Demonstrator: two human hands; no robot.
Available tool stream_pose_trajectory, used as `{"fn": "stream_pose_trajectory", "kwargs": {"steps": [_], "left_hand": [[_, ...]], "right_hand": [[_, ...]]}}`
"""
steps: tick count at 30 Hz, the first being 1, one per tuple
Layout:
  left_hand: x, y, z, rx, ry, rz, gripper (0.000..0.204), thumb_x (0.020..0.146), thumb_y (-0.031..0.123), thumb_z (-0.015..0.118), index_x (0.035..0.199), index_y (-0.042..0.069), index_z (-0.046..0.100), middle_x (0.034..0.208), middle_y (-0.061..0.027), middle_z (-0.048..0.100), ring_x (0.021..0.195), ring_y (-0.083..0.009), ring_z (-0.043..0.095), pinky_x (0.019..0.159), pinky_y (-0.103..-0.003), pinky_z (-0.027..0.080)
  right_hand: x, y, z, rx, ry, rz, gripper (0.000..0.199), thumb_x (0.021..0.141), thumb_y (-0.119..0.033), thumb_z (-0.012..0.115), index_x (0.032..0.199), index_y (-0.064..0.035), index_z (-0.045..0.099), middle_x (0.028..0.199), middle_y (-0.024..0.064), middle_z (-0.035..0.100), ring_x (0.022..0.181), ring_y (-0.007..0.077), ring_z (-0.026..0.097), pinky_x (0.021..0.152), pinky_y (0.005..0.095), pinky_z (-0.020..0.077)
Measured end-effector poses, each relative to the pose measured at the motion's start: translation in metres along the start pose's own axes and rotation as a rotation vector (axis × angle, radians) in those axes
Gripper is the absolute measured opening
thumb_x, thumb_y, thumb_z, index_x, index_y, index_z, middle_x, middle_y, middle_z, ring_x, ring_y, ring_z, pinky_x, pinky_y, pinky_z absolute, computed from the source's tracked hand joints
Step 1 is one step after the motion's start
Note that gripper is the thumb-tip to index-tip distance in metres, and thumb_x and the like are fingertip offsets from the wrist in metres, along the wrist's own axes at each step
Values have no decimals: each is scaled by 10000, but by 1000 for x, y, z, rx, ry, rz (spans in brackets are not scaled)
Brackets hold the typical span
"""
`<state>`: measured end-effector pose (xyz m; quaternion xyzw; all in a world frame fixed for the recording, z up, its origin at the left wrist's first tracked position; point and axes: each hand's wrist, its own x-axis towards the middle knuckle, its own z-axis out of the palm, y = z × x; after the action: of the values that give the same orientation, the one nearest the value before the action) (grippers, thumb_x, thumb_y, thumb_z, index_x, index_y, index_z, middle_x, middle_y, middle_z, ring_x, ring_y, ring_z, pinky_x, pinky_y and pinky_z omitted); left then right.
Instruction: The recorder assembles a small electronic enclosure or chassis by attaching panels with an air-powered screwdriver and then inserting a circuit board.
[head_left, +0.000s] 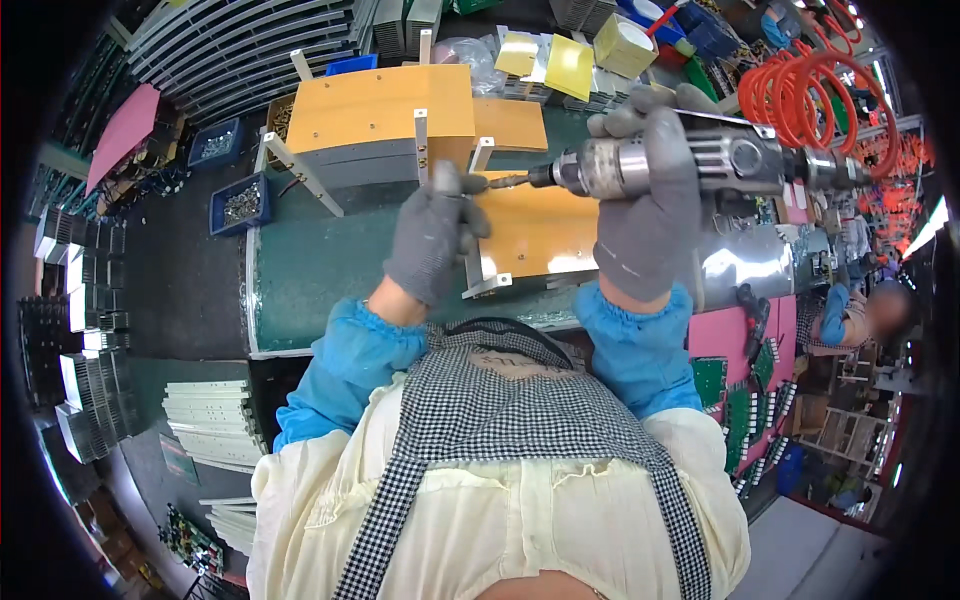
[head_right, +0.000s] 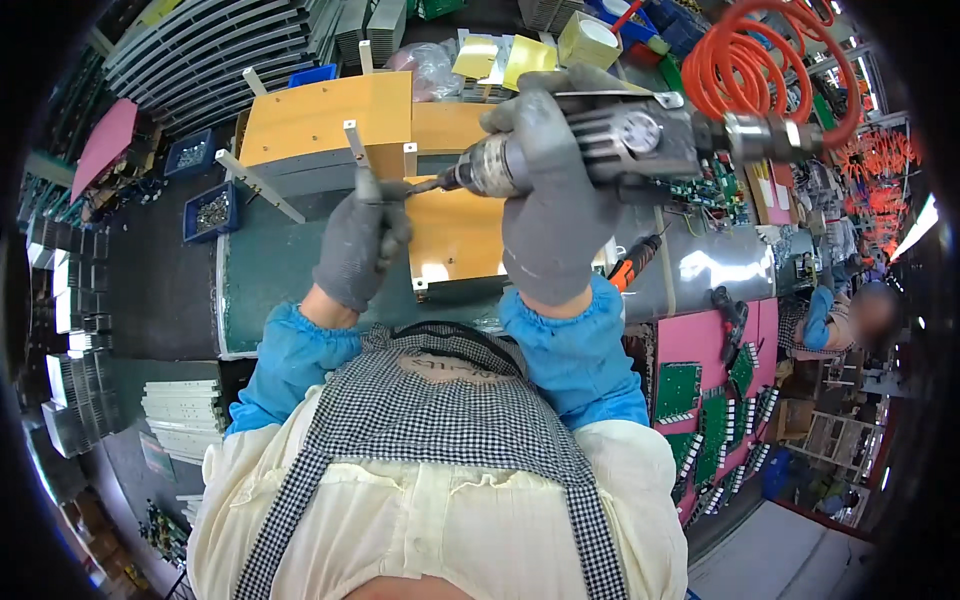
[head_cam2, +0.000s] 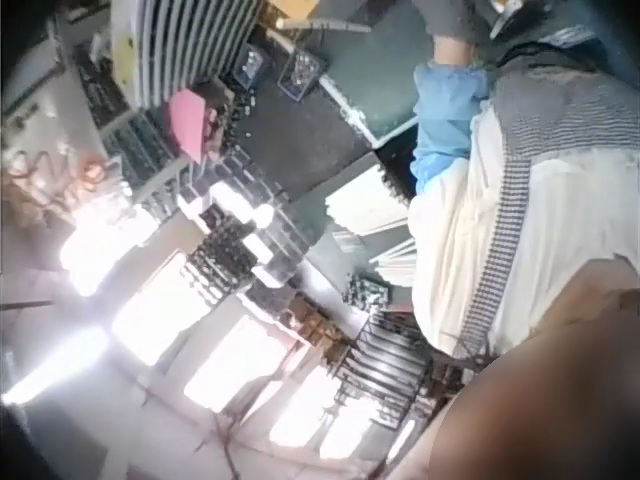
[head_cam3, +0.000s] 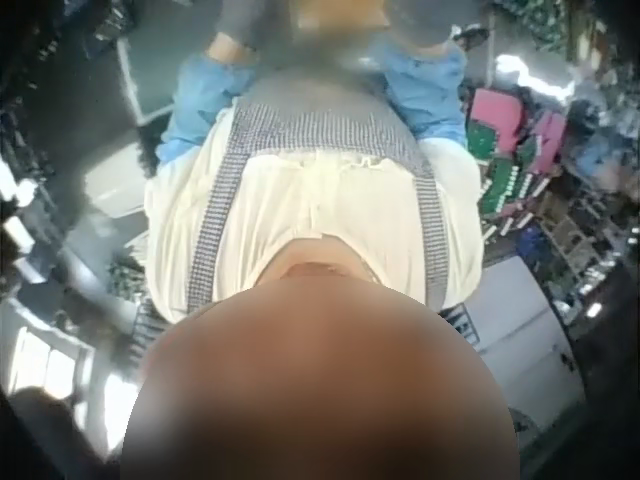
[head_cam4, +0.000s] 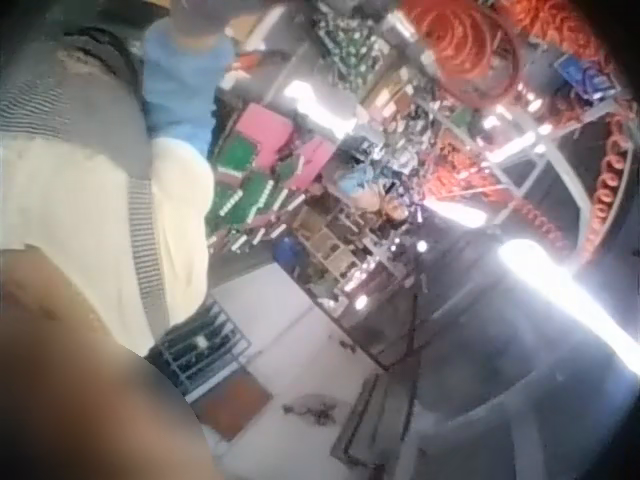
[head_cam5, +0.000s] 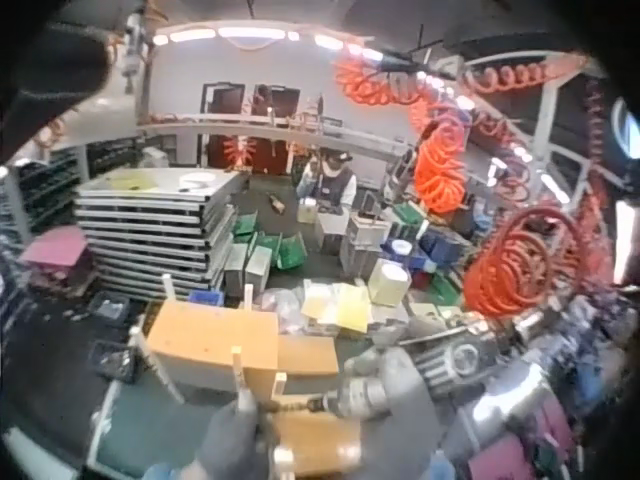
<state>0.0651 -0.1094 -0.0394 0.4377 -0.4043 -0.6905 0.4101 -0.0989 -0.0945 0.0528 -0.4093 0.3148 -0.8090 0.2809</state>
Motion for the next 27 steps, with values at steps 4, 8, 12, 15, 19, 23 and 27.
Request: {"fn": "stream_pose_trajectory", "kwargs": {"steps": [4,8,12,15,19,23,27], "left_hand": [[19,-12,-18,-303,38,-78,274,1026,262,552,1156,21,562,811,7,519,605,-47,405,495,-196,330],[24,-38,-26,-427,-82,-79,210,990,114,544,1157,-12,550,949,-44,555,808,-106,539,672,-229,478],[25,-58,-33,-639,-62,-83,201,982,14,497,1154,-80,542,1063,-112,561,1016,-190,588,840,-282,530],[28,-65,-42,-229,-130,72,350,939,-81,425,1281,-150,402,1236,-210,486,1206,-297,530,1051,-337,468],[31,-70,-43,-993,-92,-92,445,938,-98,409,1365,-162,305,1355,-260,419,1291,-351,485,1138,-375,440],[26,-65,-40,196,-43,276,325,952,-49,495,1264,-134,477,1241,-232,556,1182,-274,589,1030,-295,488],[15,-60,-46,733,47,270,184,948,-2,576,1102,-93,621,1051,-188,670,1004,-206,678,892,-233,507]], "right_hand": [[10,17,-2,-121,14,-30,340,822,-4,736,1127,1,587,948,80,665,794,139,647,691,290,553],[10,26,-4,-167,-3,15,383,820,-4,739,1167,9,577,953,103,670,778,176,674,661,293,560],[10,27,-3,-204,-57,49,394,832,-29,738,1188,14,573,936,112,671,774,200,688,657,303,567],[13,29,1,-248,-124,-41,368,845,-22,727,1181,11,580,932,110,674,754,186,680,658,294,565],[14,28,7,-265,-190,86,359,830,-8,744,1157,0,596,907,86,677,695,140,647,603,262,531],[17,31,15,-333,-281,74,349,810,-20,784,1119,-14,622,881,57,681,662,93,613,552,237,489],[17,36,18,-383,-274,69,305,817,-12,773,1087,-8,631,842,60,669,602,85,585,511,241,464]]}}
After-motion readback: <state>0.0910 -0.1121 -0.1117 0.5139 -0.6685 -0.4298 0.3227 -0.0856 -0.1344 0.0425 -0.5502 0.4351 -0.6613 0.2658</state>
